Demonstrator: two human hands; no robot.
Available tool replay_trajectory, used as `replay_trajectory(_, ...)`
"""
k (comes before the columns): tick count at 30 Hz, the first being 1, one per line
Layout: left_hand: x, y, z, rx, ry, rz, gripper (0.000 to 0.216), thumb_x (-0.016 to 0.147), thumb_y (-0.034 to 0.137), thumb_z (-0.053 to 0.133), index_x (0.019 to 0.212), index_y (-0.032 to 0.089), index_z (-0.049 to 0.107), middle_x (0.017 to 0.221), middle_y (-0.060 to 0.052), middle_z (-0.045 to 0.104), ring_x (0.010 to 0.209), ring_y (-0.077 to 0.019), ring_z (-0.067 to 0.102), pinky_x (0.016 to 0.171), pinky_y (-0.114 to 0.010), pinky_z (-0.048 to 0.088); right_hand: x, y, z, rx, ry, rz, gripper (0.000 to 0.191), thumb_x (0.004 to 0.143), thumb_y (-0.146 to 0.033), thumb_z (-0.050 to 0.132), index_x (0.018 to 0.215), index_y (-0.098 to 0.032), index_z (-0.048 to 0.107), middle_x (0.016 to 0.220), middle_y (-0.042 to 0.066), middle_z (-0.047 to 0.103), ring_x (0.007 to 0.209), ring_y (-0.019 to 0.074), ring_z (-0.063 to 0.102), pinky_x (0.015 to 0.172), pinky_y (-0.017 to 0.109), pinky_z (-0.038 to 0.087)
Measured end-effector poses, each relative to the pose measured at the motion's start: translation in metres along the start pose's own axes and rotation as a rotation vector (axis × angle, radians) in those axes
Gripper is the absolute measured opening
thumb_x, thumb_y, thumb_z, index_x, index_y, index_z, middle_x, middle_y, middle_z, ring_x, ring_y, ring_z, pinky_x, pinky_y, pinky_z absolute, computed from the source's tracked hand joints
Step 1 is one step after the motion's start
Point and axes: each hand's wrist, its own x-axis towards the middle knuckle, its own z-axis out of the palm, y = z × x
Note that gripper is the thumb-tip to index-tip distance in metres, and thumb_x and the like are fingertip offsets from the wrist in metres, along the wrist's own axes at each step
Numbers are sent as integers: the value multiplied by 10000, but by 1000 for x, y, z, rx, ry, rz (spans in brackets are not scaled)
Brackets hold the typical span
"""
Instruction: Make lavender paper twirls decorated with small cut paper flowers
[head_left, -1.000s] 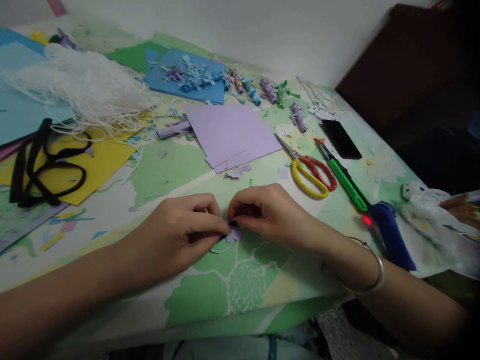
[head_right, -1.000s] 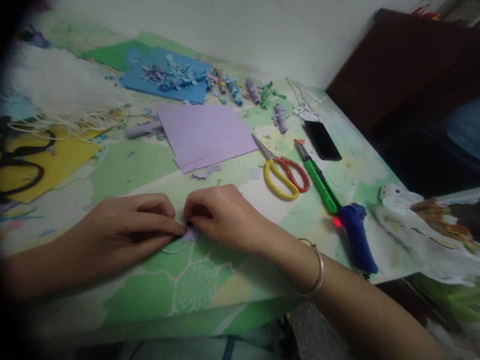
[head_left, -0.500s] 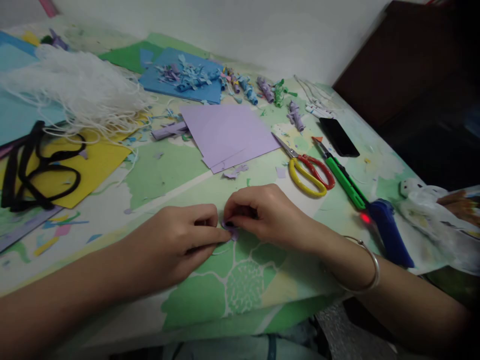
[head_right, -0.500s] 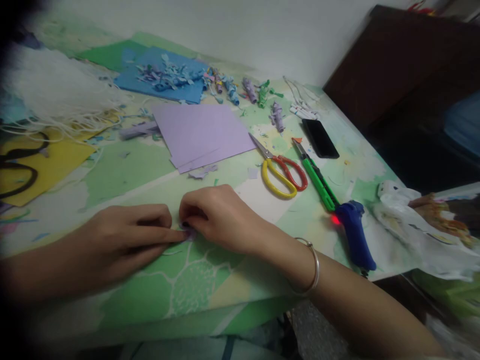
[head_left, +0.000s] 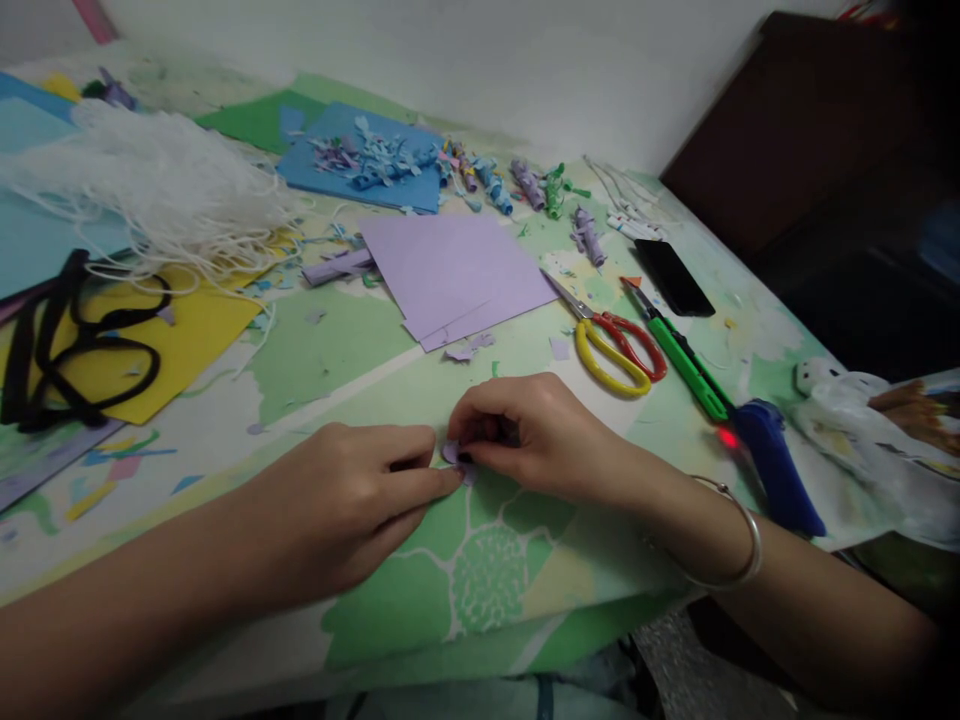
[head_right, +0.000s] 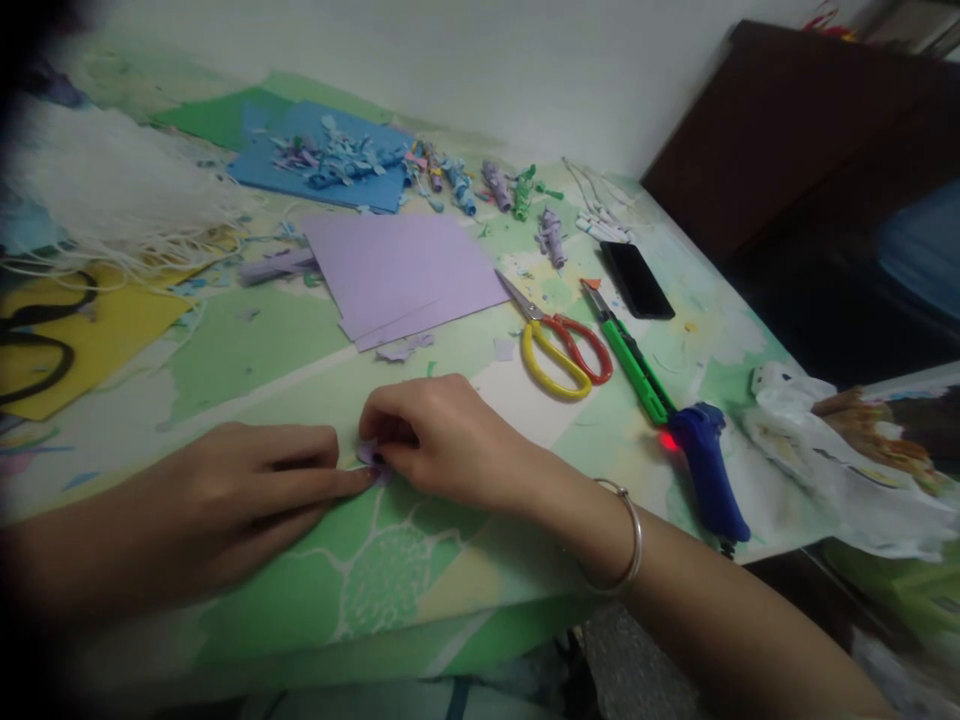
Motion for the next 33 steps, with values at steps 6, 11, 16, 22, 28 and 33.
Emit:
replay_trajectory(6, 2, 0, -1, -23, -3, -10, 252, 913, 111, 426, 934, 156, 672, 775, -46, 584, 647, -155, 544, 558, -280, 386, 1, -1, 2, 13, 2, 37, 175, 718, 1, 644, 813, -144, 664, 698, -31, 626, 625, 83, 527, 614, 198, 364)
replay_trajectory(11, 2, 0, 0, -40, -2, -24, 247, 910, 110, 434, 956, 162, 671, 780, -42, 593, 662, -156, 555, 568, -283, 387, 2, -1, 3, 14, 28, 43, 179, 709, -2, 655, 820, -142, 657, 688, -36, 601, 617, 79, 513, 622, 197, 371)
replay_trajectory(16, 2, -1, 0, -55, 2, -25, 265, 909, 103, 432, 987, 171, 677, 771, -31, 585, 655, -147, 548, 565, -279, 377, 3, -2, 4, -18, 18, 56, 158, 694, 3, 651, 766, -137, 649, 664, -41, 587, 603, 75, 499, 599, 193, 347)
replay_trajectory(22, 4, -1, -2, -93, 6, -48, 274, 901, 102, 449, 1011, 182, 688, 739, -22, 580, 629, -130, 549, 549, -256, 373, -3, -2, -2, -7, 27, 8, 165, 742, -4, 587, 791, -153, 640, 729, -19, 612, 663, 99, 519, 633, 210, 360)
replay_trajectory(28, 4, -3, -7, -186, 92, -155, 248, 896, 116, 470, 964, 184, 699, 728, -9, 617, 624, -102, 564, 560, -218, 399, -13, -5, -1, -139, 8, -128, 125, 804, -48, 558, 830, -134, 646, 783, 47, 609, 772, 166, 509, 742, 279, 392)
replay_trajectory(33, 5, -5, -9, -181, 113, -247, 224, 888, 155, 485, 909, 198, 704, 703, -1, 637, 607, -104, 565, 543, -208, 404, -14, -5, 6, -256, -10, -184, 157, 860, -100, 503, 841, -129, 657, 797, 81, 578, 801, 202, 457, 742, 314, 383)
